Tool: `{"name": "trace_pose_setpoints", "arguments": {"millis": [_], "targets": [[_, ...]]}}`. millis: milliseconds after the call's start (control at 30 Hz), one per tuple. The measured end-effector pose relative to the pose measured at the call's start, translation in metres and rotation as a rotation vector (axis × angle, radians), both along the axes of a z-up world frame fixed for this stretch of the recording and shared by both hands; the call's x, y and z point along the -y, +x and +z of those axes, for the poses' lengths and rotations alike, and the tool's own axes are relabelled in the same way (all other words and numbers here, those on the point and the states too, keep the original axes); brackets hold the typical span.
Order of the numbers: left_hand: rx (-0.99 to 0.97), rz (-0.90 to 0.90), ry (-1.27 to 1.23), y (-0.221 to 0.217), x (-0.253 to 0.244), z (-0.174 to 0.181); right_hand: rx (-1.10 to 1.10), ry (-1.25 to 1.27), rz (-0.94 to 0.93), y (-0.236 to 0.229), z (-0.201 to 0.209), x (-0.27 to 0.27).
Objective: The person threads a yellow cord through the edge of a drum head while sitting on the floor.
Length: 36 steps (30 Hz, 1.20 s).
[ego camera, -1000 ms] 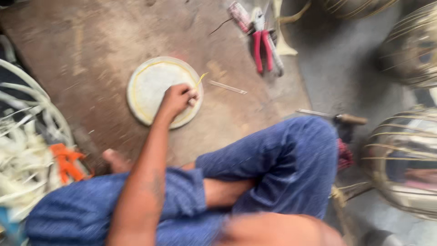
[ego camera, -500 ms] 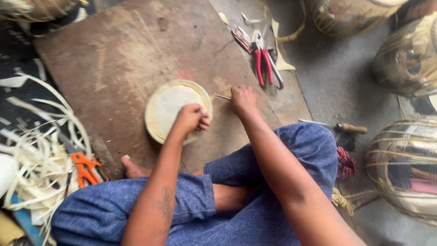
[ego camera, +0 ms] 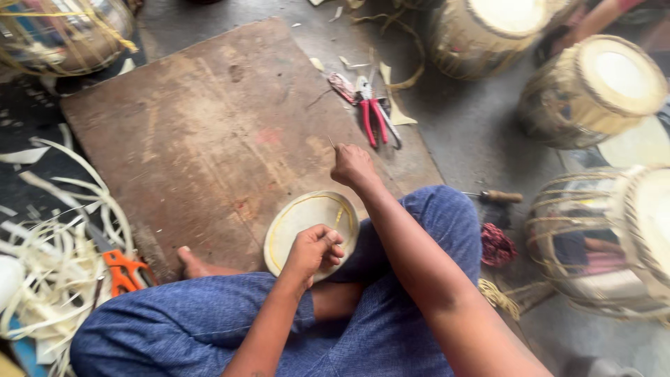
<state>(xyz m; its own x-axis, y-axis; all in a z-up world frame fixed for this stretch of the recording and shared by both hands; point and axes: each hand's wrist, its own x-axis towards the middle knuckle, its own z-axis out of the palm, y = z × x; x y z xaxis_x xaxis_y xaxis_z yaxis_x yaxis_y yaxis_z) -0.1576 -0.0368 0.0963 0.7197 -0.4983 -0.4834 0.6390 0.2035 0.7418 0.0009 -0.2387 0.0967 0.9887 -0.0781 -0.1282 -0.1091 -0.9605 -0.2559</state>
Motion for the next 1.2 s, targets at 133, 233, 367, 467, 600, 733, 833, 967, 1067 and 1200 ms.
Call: {"name": "trace_pose_setpoints", "arguments": {"millis": [133,233,367,467,600,733,833,967,1067,1200], "targets": [[-0.035,0.133,0.006,-0.013,0.008,0.017,-0.141,0.338,-0.069,-0.043,0.098,0.006],[0.012,0.222,0.100,-0.024,0.001,0.027,-0.049,0.330,0.154,-0.097,0.155,0.013],[0.124,0.117,0.382,-0.021,-0.007,0.036,-0.207,0.335,0.268,-0.161,0.198,-0.002],[0.780,0.142,0.642,-0.019,-0.006,0.028,-0.222,0.259,0.371,-0.188,0.201,-0.014],[0.719,0.053,0.596,-0.018,-0.009,0.021,-0.367,0.210,0.292,-0.203,0.188,-0.024],[0.757,0.010,0.599,-0.014,-0.009,0.023,-0.388,0.225,0.260,-0.201,0.177,-0.030],[0.749,-0.045,0.635,-0.010,-0.005,0.022,-0.441,0.212,0.217,-0.195,0.174,-0.031],[0.773,-0.130,0.750,-0.011,0.002,0.016,-0.461,0.197,0.248,-0.190,0.169,-0.030],[0.825,-0.140,0.746,-0.012,0.007,0.009,-0.481,0.174,0.266,-0.187,0.167,-0.030],[0.844,-0.156,0.775,-0.016,0.009,0.004,-0.495,0.182,0.268,-0.188,0.164,-0.028]]}}
